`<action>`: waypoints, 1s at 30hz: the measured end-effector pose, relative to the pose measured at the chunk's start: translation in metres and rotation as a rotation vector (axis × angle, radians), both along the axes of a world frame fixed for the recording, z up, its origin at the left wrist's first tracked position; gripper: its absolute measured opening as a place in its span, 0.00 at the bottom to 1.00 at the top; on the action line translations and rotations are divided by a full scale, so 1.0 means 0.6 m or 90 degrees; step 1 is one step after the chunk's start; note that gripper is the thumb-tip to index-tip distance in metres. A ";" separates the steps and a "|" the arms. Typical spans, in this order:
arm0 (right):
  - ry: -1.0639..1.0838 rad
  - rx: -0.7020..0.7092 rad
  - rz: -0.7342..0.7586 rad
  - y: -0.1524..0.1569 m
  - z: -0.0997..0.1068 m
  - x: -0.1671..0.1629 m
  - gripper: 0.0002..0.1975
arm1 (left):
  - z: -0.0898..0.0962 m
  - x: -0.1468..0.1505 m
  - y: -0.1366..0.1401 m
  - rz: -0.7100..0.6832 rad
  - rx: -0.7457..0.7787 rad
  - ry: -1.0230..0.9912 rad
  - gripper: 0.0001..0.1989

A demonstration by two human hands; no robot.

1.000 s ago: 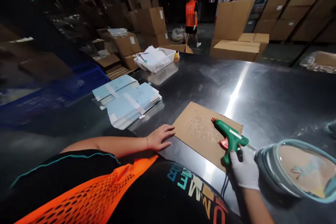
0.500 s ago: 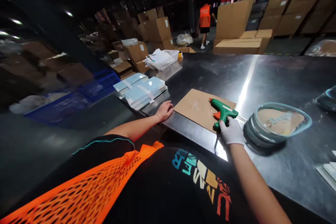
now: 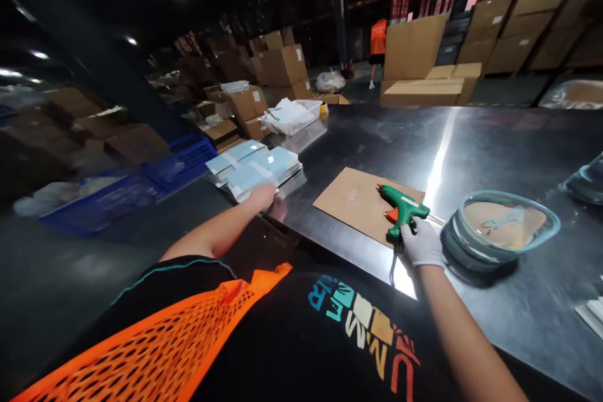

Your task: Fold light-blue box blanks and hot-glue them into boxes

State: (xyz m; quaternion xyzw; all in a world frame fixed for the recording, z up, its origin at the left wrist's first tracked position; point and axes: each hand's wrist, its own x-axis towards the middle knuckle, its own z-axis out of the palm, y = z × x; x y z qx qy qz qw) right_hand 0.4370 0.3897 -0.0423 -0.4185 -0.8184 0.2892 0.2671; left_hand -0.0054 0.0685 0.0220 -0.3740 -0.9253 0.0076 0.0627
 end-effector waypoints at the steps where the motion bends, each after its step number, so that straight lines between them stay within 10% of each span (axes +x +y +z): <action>1: -0.015 -0.007 -0.018 -0.003 0.004 0.002 0.18 | -0.009 -0.001 -0.002 0.002 -0.017 -0.008 0.12; 18: 0.020 -0.046 -0.056 -0.020 0.009 0.027 0.18 | -0.042 -0.038 0.000 0.067 -0.036 -0.040 0.15; 30: 0.069 -0.057 -0.067 -0.031 0.006 0.036 0.17 | 0.055 -0.166 0.076 -0.113 0.094 -0.062 0.18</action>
